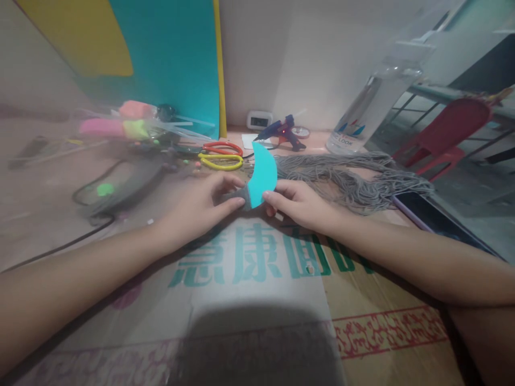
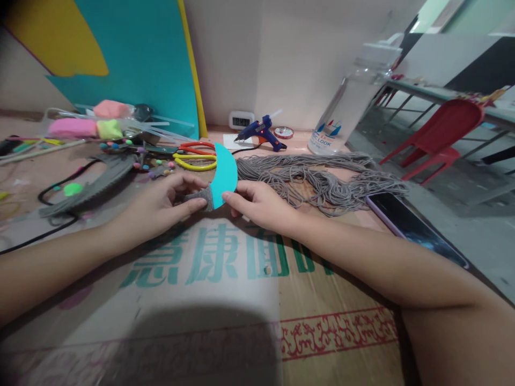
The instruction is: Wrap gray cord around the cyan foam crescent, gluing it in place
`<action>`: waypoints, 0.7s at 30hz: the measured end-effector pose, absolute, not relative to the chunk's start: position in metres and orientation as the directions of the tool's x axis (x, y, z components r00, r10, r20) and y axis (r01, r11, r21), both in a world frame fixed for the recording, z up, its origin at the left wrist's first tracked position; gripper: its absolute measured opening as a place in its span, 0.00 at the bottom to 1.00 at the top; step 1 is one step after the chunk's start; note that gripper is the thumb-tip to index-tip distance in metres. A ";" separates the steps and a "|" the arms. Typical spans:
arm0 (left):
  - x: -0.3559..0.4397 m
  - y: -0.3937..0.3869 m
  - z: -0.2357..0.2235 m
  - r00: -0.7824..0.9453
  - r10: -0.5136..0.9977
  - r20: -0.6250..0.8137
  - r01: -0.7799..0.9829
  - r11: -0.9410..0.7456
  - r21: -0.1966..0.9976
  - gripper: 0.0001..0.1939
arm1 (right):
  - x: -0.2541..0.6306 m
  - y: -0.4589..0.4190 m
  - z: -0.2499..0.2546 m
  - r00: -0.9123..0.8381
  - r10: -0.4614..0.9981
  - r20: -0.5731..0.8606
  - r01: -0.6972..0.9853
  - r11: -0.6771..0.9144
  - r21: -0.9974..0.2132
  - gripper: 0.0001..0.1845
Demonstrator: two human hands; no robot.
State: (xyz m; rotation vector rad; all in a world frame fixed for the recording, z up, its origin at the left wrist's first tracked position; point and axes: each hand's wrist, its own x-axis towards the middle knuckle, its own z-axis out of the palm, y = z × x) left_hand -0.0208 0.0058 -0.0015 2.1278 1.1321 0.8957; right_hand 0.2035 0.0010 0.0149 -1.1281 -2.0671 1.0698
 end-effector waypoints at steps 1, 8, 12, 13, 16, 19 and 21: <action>-0.021 0.006 -0.001 0.423 0.855 0.300 0.483 -0.493 0.724 0.13 | 0.203 0.001 0.015 -0.497 0.863 0.091 0.441 0.341 -0.830 0.19; -0.021 0.002 0.003 0.400 0.888 0.229 0.605 -0.443 0.661 0.19 | 0.202 0.001 0.014 -0.487 0.868 0.097 0.527 0.381 -0.760 0.22; -0.020 0.002 0.005 0.424 0.878 0.222 0.646 -0.465 0.605 0.18 | 0.201 0.001 0.015 -0.498 0.863 0.084 0.540 0.384 -0.749 0.21; -0.020 0.002 0.006 0.444 0.869 0.219 0.645 -0.479 0.596 0.18 | 0.200 0.001 0.016 -0.505 0.859 0.086 0.537 0.391 -0.747 0.21; -0.019 0.002 0.009 0.480 0.854 0.199 0.639 -0.496 0.588 0.17 | 0.200 0.000 0.016 -0.527 0.844 0.102 0.518 0.414 -0.748 0.21; -0.019 0.001 0.012 0.493 0.849 0.189 0.635 -0.499 0.589 0.17 | 0.200 0.000 0.015 -0.535 0.838 0.107 0.508 0.420 -0.752 0.21; -0.018 0.000 0.014 0.495 0.849 0.187 0.633 -0.499 0.592 0.16 | 0.200 0.000 0.014 -0.539 0.835 0.112 0.506 0.426 -0.750 0.21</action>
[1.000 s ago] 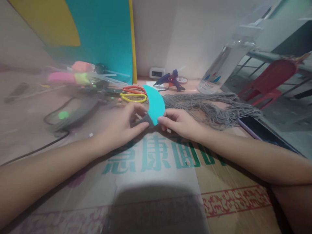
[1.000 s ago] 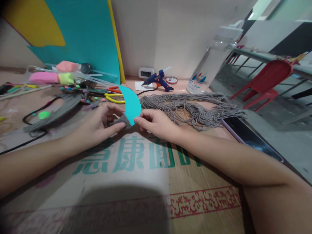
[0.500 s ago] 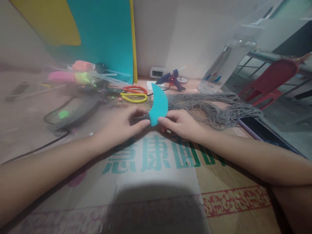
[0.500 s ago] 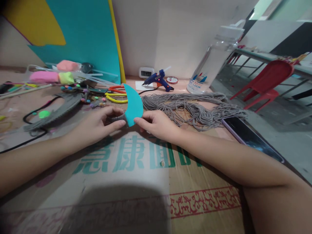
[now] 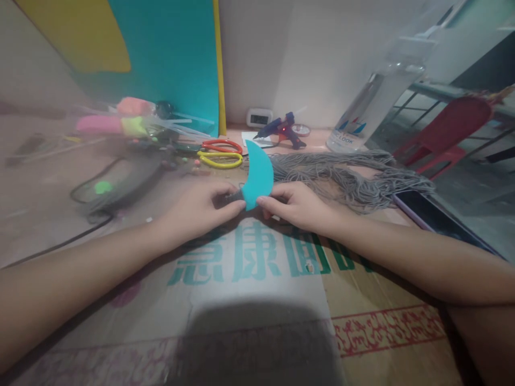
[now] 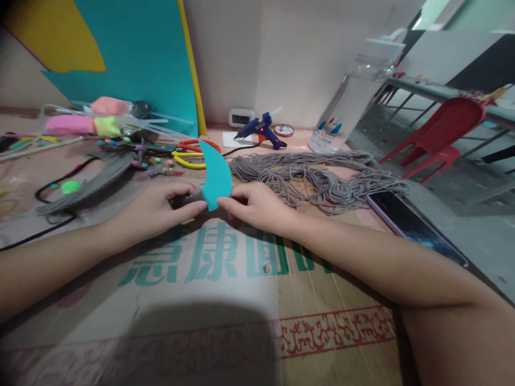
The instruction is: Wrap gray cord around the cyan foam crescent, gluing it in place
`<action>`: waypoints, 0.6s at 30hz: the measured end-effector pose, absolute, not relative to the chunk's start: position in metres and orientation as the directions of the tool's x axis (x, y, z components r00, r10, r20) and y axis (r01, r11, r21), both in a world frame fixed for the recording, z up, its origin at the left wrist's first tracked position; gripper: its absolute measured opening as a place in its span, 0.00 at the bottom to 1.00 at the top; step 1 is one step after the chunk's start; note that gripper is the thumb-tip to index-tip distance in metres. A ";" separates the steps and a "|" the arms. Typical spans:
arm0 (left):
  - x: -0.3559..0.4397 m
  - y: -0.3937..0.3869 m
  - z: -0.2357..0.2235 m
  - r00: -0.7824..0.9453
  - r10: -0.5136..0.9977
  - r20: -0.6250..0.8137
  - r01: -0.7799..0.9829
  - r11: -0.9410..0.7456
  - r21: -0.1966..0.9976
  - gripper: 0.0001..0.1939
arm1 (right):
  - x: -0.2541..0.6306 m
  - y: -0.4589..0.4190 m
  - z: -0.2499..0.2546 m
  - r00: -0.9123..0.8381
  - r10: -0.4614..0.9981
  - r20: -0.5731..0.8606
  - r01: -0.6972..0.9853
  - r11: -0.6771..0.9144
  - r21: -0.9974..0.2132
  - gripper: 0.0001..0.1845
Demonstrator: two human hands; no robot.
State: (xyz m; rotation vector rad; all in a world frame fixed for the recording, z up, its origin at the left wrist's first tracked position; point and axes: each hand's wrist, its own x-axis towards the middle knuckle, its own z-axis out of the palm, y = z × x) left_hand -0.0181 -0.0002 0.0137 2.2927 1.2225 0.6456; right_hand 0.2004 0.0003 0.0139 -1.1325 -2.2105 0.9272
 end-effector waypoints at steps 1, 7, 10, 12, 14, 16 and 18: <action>-0.018 0.000 0.014 0.496 0.848 0.185 0.632 -0.499 0.592 0.16 | 0.201 0.000 0.014 -0.541 0.834 0.111 0.505 0.428 -0.749 0.21; -0.019 0.002 0.011 0.520 0.830 0.202 0.615 -0.528 0.586 0.16 | 0.201 0.000 0.015 -0.524 0.847 0.087 0.524 0.401 -0.752 0.21; -0.020 0.004 0.009 0.546 0.810 0.212 0.565 -0.543 0.622 0.15 | 0.202 0.000 0.016 -0.494 0.866 0.073 0.537 0.370 -0.758 0.21; -0.021 0.005 0.008 0.551 0.808 0.208 0.542 -0.536 0.647 0.15 | 0.202 0.000 0.016 -0.484 0.872 0.072 0.538 0.361 -0.761 0.20; -0.021 0.005 0.007 0.540 0.816 0.208 0.530 -0.521 0.669 0.15 | 0.201 0.000 0.017 -0.483 0.873 0.070 0.535 0.357 -0.765 0.20; -0.022 0.005 0.005 0.509 0.832 0.220 0.505 -0.495 0.707 0.16 | 0.201 0.000 0.017 -0.485 0.871 0.074 0.532 0.361 -0.766 0.20; -0.023 0.006 0.004 0.428 0.870 0.245 0.468 -0.446 0.763 0.17 | 0.201 -0.001 0.017 -0.485 0.871 0.080 0.532 0.366 -0.764 0.20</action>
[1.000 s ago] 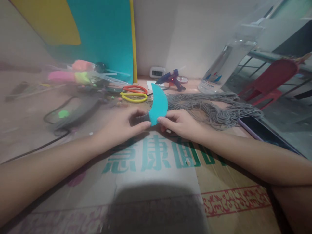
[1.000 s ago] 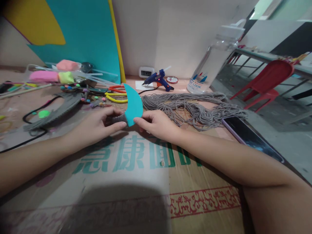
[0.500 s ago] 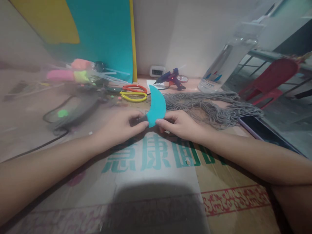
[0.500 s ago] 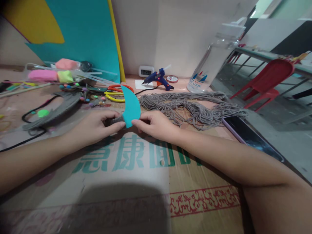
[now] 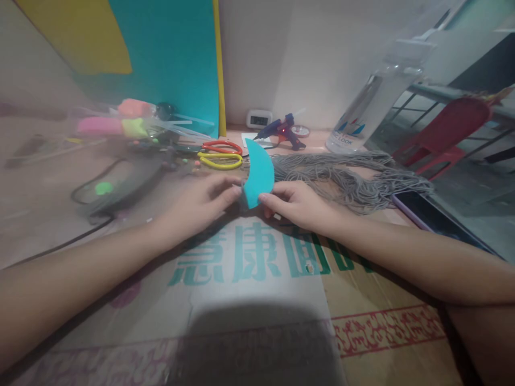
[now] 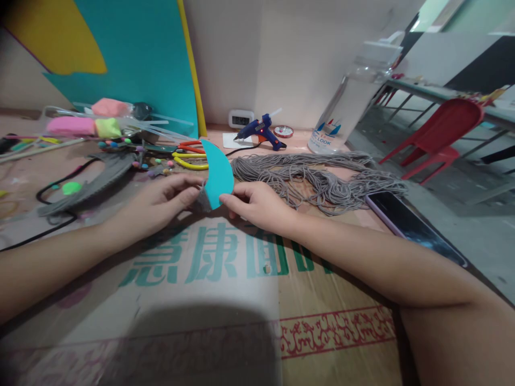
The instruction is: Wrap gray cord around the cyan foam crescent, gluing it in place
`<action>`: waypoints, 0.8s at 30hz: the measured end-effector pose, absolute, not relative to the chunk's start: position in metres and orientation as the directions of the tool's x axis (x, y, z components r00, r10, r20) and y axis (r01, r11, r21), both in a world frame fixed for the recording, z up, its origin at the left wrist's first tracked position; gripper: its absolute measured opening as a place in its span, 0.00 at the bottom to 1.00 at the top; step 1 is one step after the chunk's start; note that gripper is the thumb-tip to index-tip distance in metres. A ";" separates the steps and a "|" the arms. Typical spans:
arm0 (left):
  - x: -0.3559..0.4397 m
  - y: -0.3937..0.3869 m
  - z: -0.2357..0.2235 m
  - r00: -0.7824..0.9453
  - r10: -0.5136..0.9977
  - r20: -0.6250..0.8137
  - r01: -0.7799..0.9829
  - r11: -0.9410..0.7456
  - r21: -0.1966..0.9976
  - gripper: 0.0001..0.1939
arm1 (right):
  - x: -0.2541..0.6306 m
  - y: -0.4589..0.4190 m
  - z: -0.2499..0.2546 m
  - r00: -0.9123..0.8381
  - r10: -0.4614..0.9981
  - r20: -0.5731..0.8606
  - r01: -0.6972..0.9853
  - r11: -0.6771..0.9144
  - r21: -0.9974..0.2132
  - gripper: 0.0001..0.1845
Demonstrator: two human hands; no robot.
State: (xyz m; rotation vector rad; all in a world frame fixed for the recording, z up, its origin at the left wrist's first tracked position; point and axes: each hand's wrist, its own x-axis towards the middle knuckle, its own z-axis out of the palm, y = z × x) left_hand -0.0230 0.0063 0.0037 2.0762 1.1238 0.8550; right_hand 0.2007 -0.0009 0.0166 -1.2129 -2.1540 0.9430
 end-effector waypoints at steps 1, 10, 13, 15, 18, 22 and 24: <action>-0.024 0.007 0.003 0.372 0.892 0.256 0.448 -0.414 0.792 0.18 | 0.201 -0.001 0.016 -0.482 0.872 0.081 0.531 0.365 -0.765 0.20; -0.025 0.007 0.009 0.193 0.954 0.231 0.513 -0.299 0.805 0.16 | 0.202 0.001 0.015 -0.440 0.893 0.099 0.510 0.339 -0.791 0.19; -0.025 0.007 0.006 0.192 0.956 0.224 0.494 -0.291 0.819 0.16 | 0.202 0.002 0.015 -0.435 0.894 0.102 0.501 0.335 -0.798 0.19; -0.026 0.009 0.004 0.196 0.957 0.214 0.471 -0.284 0.835 0.16 | 0.202 0.002 0.015 -0.442 0.891 0.107 0.499 0.343 -0.796 0.19; -0.027 0.012 0.002 0.197 0.951 0.238 0.461 -0.304 0.834 0.12 | 0.202 0.002 0.016 -0.447 0.889 0.098 0.502 0.340 -0.795 0.19; -0.028 0.014 0.001 0.190 0.944 0.269 0.483 -0.328 0.812 0.09 | 0.201 0.001 0.016 -0.451 0.887 0.101 0.502 0.345 -0.793 0.18; -0.027 0.014 0.001 0.199 0.941 0.272 0.488 -0.336 0.806 0.10 | 0.201 0.001 0.015 -0.454 0.885 0.102 0.500 0.348 -0.793 0.19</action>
